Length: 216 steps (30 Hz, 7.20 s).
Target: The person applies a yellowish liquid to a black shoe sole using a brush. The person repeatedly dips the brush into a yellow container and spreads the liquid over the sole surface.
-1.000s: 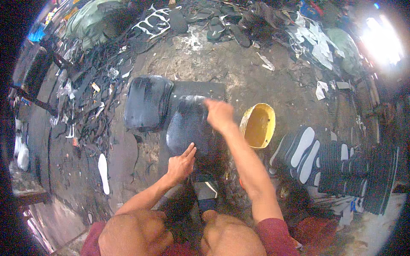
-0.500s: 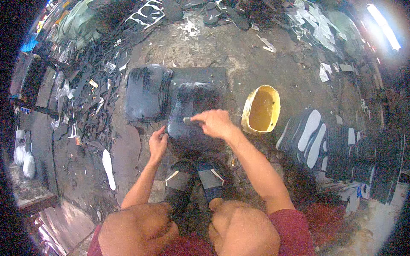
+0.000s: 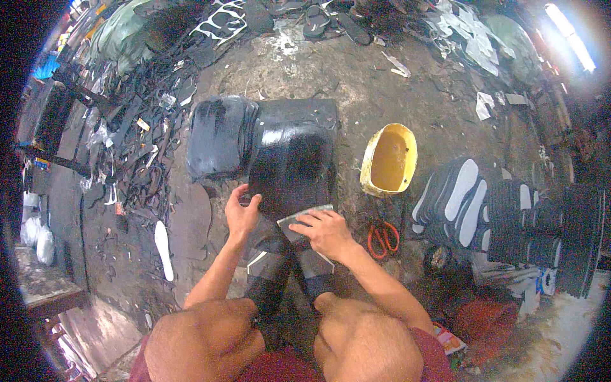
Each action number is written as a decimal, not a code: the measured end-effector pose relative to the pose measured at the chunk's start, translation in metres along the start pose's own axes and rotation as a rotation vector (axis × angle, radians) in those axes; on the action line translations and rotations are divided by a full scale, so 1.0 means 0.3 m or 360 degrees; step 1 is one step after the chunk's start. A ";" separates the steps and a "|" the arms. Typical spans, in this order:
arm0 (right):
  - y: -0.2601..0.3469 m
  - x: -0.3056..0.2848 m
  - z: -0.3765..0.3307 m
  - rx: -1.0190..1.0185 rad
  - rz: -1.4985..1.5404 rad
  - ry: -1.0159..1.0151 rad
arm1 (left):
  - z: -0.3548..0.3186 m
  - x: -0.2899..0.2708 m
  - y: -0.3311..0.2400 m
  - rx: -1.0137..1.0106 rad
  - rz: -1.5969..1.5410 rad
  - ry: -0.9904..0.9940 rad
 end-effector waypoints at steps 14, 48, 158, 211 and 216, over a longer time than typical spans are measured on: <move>-0.039 -0.541 -0.094 0.0303 0.1059 -0.1995 | 0.037 0.157 -0.311 0.2161 0.1234 0.0787; -0.553 -0.560 -0.045 0.1291 -0.0225 -0.1204 | -0.169 0.184 -0.063 -0.1857 -0.1818 0.1254; -0.271 -0.303 0.429 0.0762 -0.0357 -0.0096 | -0.113 0.167 -0.161 0.1389 0.0573 0.0413; -0.307 -0.168 0.614 0.0891 -0.0255 -0.0550 | -0.177 0.134 -0.046 0.1613 0.0614 0.0456; -0.142 -0.180 0.860 0.0209 -0.0389 0.0203 | -0.185 0.157 -0.033 0.1563 0.0633 0.0506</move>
Point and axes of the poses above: each hand's wrist, its own z-axis towards the middle knuckle, its own x-axis out of the palm, y = z × x, the point moved 3 cm from there along z, towards the middle knuckle, and after that the axes turned 11 degrees about z, right-handed, at the moved point
